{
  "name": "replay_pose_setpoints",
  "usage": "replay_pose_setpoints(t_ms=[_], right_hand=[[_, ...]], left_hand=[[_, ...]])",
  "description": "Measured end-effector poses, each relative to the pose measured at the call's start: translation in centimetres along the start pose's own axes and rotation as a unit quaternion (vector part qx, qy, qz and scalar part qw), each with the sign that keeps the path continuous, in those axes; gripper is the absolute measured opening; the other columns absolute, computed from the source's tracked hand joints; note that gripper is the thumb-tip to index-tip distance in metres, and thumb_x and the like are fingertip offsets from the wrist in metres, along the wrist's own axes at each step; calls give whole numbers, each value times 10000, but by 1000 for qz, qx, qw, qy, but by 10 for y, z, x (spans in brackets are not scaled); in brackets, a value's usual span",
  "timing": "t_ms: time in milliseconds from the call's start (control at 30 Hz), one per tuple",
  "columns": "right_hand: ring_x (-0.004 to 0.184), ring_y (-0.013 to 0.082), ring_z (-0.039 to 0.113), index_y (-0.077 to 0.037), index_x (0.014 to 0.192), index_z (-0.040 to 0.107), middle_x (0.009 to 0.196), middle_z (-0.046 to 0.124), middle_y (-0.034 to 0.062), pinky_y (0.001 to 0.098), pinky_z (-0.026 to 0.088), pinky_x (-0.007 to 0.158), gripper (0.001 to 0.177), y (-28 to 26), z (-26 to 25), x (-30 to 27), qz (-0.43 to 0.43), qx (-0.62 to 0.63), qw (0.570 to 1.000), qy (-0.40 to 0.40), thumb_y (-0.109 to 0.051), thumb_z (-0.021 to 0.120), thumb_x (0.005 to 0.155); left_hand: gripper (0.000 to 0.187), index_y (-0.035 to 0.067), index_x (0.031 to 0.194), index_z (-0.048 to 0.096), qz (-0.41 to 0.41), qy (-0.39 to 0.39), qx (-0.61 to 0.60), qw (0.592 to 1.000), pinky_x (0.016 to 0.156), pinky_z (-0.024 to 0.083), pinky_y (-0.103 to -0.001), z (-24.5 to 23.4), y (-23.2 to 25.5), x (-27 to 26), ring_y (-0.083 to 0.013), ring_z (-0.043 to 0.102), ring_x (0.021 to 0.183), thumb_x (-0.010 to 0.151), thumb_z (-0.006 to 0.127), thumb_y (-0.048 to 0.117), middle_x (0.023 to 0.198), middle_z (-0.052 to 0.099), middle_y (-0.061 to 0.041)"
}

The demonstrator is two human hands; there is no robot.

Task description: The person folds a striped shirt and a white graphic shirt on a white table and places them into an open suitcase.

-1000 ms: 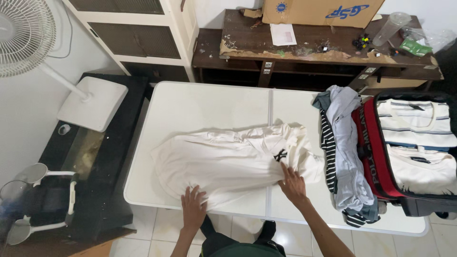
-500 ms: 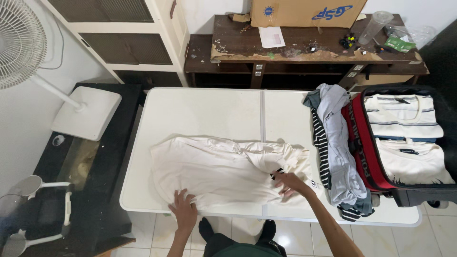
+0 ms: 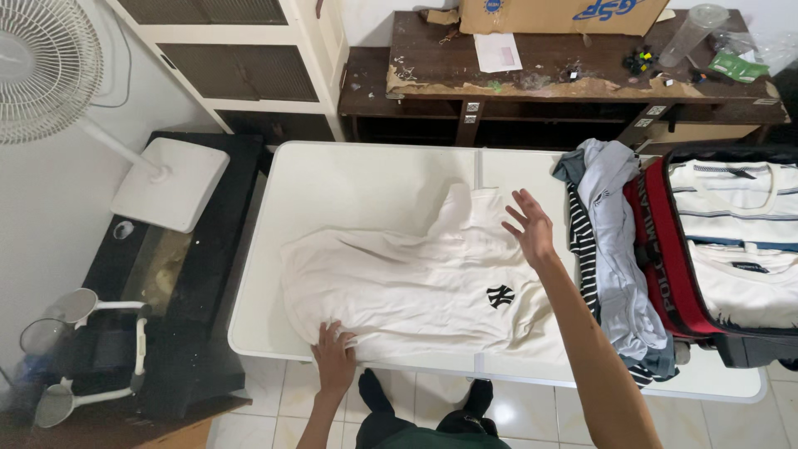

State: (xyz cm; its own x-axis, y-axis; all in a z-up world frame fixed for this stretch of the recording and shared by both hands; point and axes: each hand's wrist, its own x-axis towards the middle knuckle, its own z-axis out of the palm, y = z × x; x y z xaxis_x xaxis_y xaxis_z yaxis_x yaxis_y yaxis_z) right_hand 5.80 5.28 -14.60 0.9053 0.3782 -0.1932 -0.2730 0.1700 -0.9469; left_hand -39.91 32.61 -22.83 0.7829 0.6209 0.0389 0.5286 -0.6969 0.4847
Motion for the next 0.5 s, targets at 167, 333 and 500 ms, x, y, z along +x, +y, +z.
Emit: replay_pose_setpoints(t_ms=[167,333,500], right_hand=[[1224,260,673,-101,1337,687,1402,667,141,366,566,965,395,54,-28,-70,-93,-452,887,4,-269,634,983],[1403,309,429,-190,1492,474,1578,402,-5,619,429,997,659,76,-60,-166,-87,-724,684,-17,-210,653,858],[1320,300,504,-220,1403,535,1518,474,-26,588,434,1031,533,75,-61,-188,-33,-730,683,1,-302,642,887]], left_hand=[[305,162,1126,651,3,-15,-5,1000,1117,200,-770,-9,0,-1,-398,239,1508,838,625,66,1490,433,-85],[294,144,1117,627,21,-36,21,999,1109,191,-774,-29,-17,9,-387,225,1511,834,608,67,1488,435,-70],[160,120,994,608,2,-63,73,995,1162,126,-771,-22,-27,22,-362,247,1529,836,622,93,1458,472,-38]])
